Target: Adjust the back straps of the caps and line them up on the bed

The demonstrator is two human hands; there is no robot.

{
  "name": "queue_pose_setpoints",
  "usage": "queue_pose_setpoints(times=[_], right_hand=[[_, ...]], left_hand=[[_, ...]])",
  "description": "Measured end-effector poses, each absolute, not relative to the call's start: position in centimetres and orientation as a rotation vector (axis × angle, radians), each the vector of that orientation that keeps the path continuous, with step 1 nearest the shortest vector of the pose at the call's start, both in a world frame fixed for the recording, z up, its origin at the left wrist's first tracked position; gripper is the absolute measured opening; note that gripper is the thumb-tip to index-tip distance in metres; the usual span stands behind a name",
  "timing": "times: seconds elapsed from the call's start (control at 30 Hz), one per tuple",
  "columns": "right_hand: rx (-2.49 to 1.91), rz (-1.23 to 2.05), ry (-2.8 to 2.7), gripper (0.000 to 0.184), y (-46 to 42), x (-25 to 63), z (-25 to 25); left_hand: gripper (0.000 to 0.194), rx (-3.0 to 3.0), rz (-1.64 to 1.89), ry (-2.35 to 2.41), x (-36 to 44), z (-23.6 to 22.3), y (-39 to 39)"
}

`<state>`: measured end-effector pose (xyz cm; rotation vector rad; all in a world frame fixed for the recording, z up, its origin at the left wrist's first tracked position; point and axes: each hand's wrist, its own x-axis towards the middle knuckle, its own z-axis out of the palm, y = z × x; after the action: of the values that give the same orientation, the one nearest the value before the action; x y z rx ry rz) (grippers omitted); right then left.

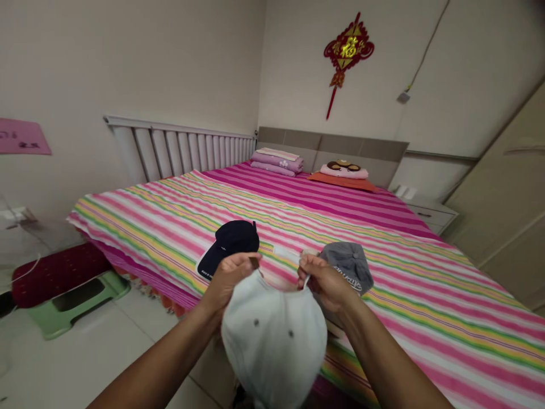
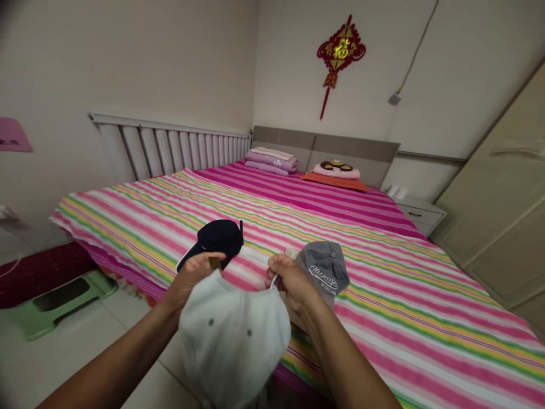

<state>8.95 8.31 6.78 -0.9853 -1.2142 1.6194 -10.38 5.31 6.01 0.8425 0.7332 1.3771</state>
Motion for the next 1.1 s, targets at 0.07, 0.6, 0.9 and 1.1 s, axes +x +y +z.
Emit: queue_pose_setpoints(times=[0.07, 0.6, 0.9, 1.1], right_hand=[[-1.001, 1.601, -1.174, 0.025, 9.7, 8.6, 6.7], [-1.305, 0.926, -1.374, 0.021, 18.5, 6.2, 4.0], [-1.485, 0.194, -1.591, 0.018, 8.7, 17.1, -1.6], [-1.770, -0.225, -1.355, 0.045, 12.5, 21.1, -0.2]], left_hand=[[0.036, 0.812, 1.480, 0.757, -12.1, 6.7, 6.0], [0.064, 1.588, 1.288, 1.650, -16.7, 8.2, 23.1], [0.026, 2.802, 0.473, 1.783, -18.0, -1.2, 18.2], [0.029, 2.742, 0.780, 2.135, -18.5, -0.2, 18.0]])
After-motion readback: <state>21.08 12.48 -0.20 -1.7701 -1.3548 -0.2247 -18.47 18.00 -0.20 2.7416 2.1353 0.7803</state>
